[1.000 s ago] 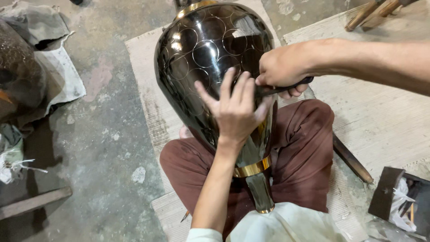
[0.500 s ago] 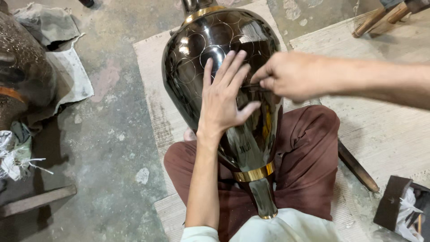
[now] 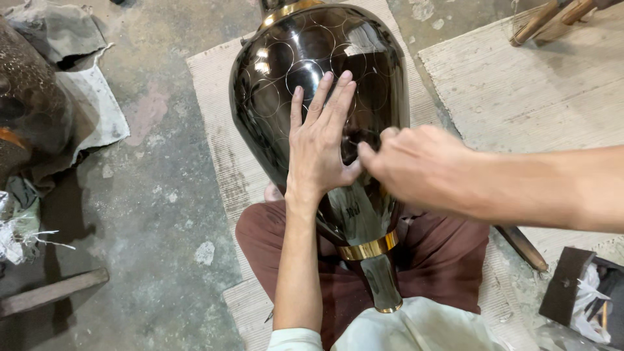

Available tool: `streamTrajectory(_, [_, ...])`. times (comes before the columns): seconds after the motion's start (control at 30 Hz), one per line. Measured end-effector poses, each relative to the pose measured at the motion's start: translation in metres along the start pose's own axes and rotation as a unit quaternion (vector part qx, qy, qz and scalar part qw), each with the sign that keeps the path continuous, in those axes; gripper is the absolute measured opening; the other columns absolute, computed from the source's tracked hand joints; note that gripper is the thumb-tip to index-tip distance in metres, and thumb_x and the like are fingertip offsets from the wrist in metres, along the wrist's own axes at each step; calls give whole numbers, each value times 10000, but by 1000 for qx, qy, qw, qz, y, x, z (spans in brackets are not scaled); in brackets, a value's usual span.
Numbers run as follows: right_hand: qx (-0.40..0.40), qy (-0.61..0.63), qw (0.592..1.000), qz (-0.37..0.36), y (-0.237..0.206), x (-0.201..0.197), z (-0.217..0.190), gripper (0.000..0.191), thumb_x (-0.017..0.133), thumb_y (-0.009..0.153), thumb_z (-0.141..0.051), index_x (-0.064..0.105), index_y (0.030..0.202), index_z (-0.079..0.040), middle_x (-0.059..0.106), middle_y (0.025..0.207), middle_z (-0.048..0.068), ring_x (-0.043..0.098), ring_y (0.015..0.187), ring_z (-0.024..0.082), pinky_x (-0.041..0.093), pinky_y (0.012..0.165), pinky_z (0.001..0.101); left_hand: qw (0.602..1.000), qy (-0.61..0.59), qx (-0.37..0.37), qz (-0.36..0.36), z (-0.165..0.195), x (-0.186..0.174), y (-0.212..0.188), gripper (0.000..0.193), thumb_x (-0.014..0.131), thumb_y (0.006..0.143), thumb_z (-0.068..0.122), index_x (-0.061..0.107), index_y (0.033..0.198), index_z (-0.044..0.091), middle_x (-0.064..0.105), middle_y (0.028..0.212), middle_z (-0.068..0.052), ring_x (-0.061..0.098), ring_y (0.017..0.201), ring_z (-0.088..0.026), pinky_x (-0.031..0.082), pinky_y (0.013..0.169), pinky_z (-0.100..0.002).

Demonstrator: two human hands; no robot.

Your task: The person sits on the floor and uses a small metal tool to engrave circular patterns on the surface of a large dark metallic vase. They hold the vase steady with one hand while carefully tracing the designs with the other.

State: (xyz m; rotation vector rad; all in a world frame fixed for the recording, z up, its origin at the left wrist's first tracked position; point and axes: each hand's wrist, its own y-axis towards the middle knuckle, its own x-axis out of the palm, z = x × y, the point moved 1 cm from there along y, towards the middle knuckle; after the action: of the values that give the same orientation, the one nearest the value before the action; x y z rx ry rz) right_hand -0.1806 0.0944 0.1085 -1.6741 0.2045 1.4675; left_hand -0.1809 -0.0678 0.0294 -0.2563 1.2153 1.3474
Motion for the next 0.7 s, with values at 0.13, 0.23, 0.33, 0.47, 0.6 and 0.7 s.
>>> streamTrajectory(0.13, [-108, -173, 976, -74, -4, -4, 25, 436, 309, 1114, -93, 360, 1540, -13, 587, 1065, 301, 667, 550, 181, 590, 423, 300, 1000, -9, 3, -4, 2, -2, -2, 1108, 915, 624, 321, 366, 1549, 55, 386, 1631, -79, 307, 1551, -290, 155, 1296, -584])
streamTrajectory(0.23, [-193, -306, 932, -15, 2, -3, 40, 379, 344, 1091, -142, 605, 1170, 122, 586, 924, 211, 635, 526, 140, 549, 364, 282, 1000, 5, -2, -11, 4, -3, -3, 1112, 924, 615, 346, 375, 1536, 54, 385, 1622, -85, 311, 1537, -303, 156, 1283, -596])
streamTrajectory(0.33, [-155, -260, 953, -27, 16, -1, 50, 384, 399, 1106, -227, 638, 1007, 56, 667, 707, 61, 607, 489, 150, 517, 441, 300, 1000, 11, -13, -15, 6, -2, -4, 1122, 912, 610, 381, 378, 1543, 61, 391, 1623, -73, 311, 1543, -302, 156, 1282, -603])
streamTrajectory(0.47, [-230, -375, 898, -15, 24, -3, 58, 383, 424, 1071, -107, 683, 859, 80, 536, 768, 119, 592, 525, 122, 525, 453, 305, 999, 44, -26, 0, 8, 3, -7, 1102, 891, 664, 457, 369, 1563, 90, 385, 1638, -62, 308, 1548, -282, 131, 1278, -636])
streamTrajectory(0.6, [-175, -261, 949, -3, 25, -10, 59, 157, 536, 1017, -108, 624, 1128, -42, 571, 666, 111, 638, 552, 199, 568, 486, 345, 996, 56, -68, 23, 7, 12, -15, 1122, 871, 662, 560, 371, 1568, 126, 377, 1646, -39, 290, 1561, -274, 113, 1271, -668])
streamTrajectory(0.7, [-113, -56, 989, 79, 22, -2, 61, 318, 576, 966, -135, 614, 1280, -109, 625, 662, 79, 655, 551, 229, 549, 492, 351, 989, 69, -112, 61, 4, 17, -29, 1150, 823, 682, 686, 355, 1579, 139, 320, 1675, -53, 249, 1584, -285, 94, 1273, -683])
